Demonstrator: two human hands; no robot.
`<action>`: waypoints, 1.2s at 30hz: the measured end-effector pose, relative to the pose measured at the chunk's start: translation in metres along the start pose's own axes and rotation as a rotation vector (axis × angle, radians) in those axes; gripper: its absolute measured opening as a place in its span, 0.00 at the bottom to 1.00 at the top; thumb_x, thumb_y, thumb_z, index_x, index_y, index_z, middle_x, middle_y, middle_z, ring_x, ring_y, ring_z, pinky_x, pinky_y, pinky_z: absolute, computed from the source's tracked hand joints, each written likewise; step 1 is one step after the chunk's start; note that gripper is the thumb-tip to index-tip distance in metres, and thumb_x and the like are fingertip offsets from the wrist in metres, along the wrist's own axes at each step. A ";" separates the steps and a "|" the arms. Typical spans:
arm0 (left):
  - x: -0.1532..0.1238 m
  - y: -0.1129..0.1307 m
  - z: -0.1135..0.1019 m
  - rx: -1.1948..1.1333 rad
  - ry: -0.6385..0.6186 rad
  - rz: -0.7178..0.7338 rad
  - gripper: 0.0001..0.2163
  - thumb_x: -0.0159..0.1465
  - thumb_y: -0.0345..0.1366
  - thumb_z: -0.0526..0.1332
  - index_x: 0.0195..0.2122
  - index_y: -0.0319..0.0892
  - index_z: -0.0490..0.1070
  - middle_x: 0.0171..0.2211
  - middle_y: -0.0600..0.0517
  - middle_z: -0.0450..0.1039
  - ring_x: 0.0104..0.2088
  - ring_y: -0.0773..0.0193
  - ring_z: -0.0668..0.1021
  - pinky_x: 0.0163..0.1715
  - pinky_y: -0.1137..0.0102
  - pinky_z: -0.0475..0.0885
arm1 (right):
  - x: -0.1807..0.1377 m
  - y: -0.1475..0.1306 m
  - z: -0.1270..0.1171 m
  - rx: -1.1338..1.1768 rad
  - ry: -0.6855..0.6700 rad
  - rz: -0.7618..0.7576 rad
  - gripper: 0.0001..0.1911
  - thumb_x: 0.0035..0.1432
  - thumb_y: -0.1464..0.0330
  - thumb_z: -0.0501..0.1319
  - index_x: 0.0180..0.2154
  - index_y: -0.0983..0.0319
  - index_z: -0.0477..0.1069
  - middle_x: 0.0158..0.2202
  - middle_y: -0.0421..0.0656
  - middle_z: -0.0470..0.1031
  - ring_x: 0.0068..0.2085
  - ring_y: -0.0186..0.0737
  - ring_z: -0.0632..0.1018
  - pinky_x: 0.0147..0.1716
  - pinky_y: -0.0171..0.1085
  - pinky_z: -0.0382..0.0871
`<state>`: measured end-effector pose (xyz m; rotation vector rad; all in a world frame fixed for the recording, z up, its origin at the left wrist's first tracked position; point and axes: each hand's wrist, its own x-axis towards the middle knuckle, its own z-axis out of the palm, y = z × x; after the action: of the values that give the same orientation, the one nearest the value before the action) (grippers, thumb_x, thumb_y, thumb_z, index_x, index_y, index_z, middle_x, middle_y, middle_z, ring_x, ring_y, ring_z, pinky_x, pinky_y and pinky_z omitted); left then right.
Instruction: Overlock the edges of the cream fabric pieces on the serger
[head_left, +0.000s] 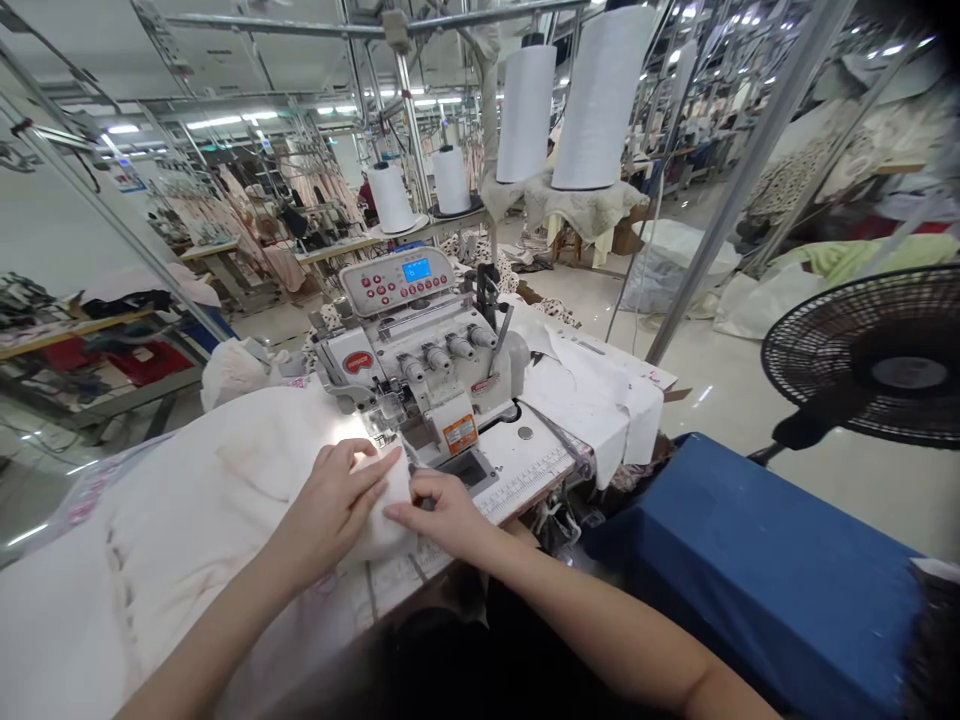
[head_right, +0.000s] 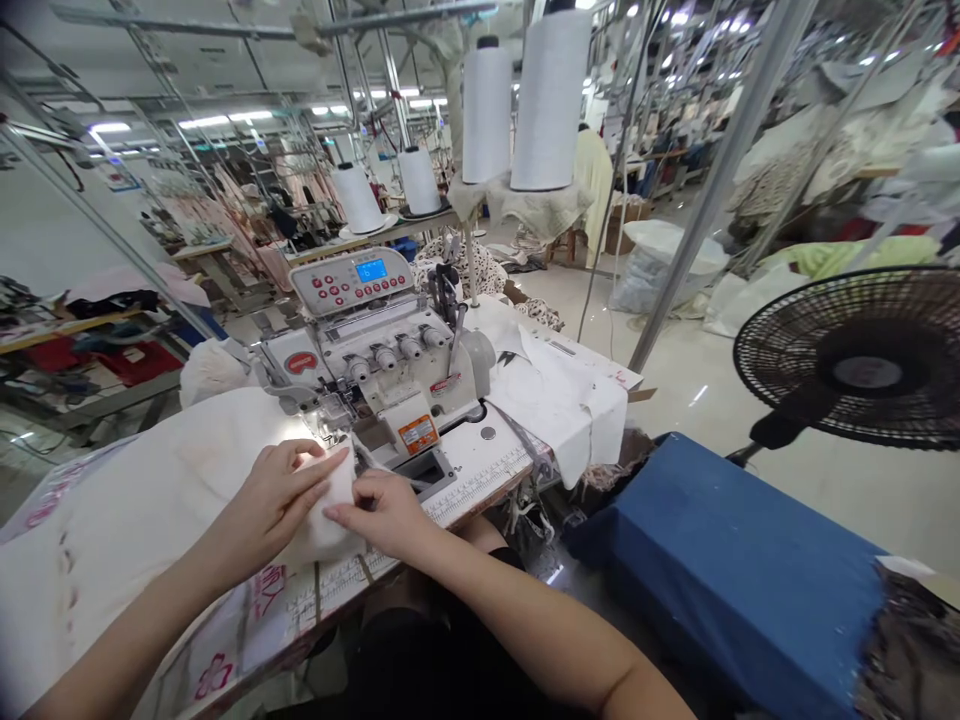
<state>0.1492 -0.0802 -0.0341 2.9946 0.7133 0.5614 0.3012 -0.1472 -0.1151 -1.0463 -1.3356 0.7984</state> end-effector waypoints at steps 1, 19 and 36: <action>-0.003 0.000 0.001 -0.015 0.044 0.019 0.17 0.63 0.33 0.51 0.52 0.48 0.67 0.45 0.45 0.64 0.43 0.57 0.67 0.42 0.60 0.67 | -0.002 0.003 0.004 -0.005 -0.024 -0.002 0.18 0.50 0.59 0.61 0.18 0.65 0.63 0.23 0.37 0.60 0.26 0.30 0.64 0.27 0.31 0.56; -0.059 0.066 -0.005 -0.255 0.359 -0.070 0.08 0.59 0.29 0.58 0.40 0.43 0.69 0.37 0.48 0.70 0.37 0.64 0.74 0.35 0.71 0.72 | -0.044 -0.060 -0.007 0.220 -0.120 -0.141 0.09 0.52 0.72 0.51 0.27 0.63 0.69 0.29 0.41 0.71 0.33 0.35 0.72 0.36 0.34 0.65; -0.061 0.071 -0.009 -0.367 0.263 -0.006 0.12 0.60 0.23 0.54 0.41 0.44 0.70 0.33 0.51 0.70 0.34 0.68 0.73 0.32 0.75 0.71 | -0.056 -0.055 -0.014 -0.276 0.035 -0.596 0.07 0.59 0.73 0.55 0.36 0.63 0.71 0.30 0.44 0.77 0.31 0.35 0.74 0.32 0.35 0.69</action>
<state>0.1265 -0.1708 -0.0400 2.6059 0.5553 0.9800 0.3033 -0.2209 -0.0844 -0.7943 -1.6424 0.1527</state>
